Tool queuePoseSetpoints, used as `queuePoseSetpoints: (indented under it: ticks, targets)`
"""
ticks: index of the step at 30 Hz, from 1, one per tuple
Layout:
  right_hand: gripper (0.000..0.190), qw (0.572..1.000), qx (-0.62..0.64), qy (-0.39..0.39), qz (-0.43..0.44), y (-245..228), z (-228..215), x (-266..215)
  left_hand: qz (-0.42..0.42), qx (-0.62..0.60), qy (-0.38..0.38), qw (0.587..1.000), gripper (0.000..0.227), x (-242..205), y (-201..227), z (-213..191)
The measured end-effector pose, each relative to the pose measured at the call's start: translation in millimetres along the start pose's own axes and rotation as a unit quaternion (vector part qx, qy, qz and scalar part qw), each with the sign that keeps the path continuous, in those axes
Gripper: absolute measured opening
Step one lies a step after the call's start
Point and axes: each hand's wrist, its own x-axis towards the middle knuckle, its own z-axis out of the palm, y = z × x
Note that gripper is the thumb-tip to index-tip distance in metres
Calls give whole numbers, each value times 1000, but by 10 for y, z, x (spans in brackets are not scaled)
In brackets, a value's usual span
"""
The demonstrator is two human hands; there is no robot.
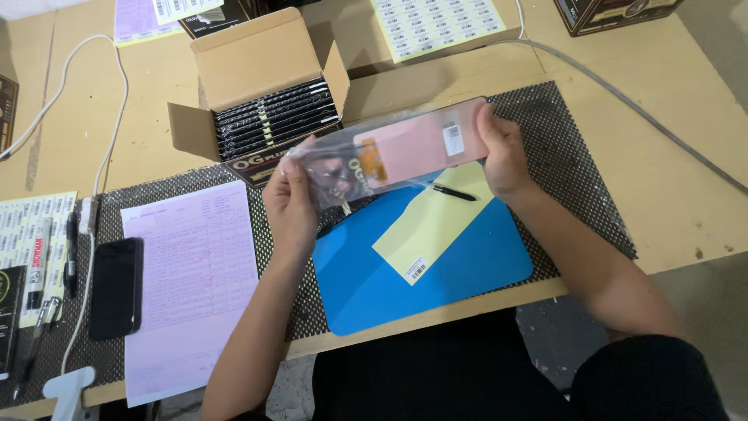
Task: The person removes a smartphone screen from a plastic bag, places it into a black cardboard box labeled OG PLUS, and seals the box. The person repeats this process with a second screen, then picks up a third screen and begins the same packaging sequence.
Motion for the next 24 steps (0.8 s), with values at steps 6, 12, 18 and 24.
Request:
queuePoseSetpoints:
  ticks: [6, 12, 18, 24]
  targets:
    - [55, 984, 131, 118, 30, 333, -350, 270, -50, 164, 22, 985, 37, 83, 158, -168]
    - [42, 960, 181, 201, 67, 243, -406, 303, 50, 634, -123, 762, 23, 120, -184, -270]
    - [19, 994, 109, -15, -10, 597, -535, 152, 205, 660, -21, 722, 46, -35, 0, -115]
    - [45, 984, -79, -141, -79, 313, -316, -129, 224, 569, -33, 790, 62, -263, 200, 124]
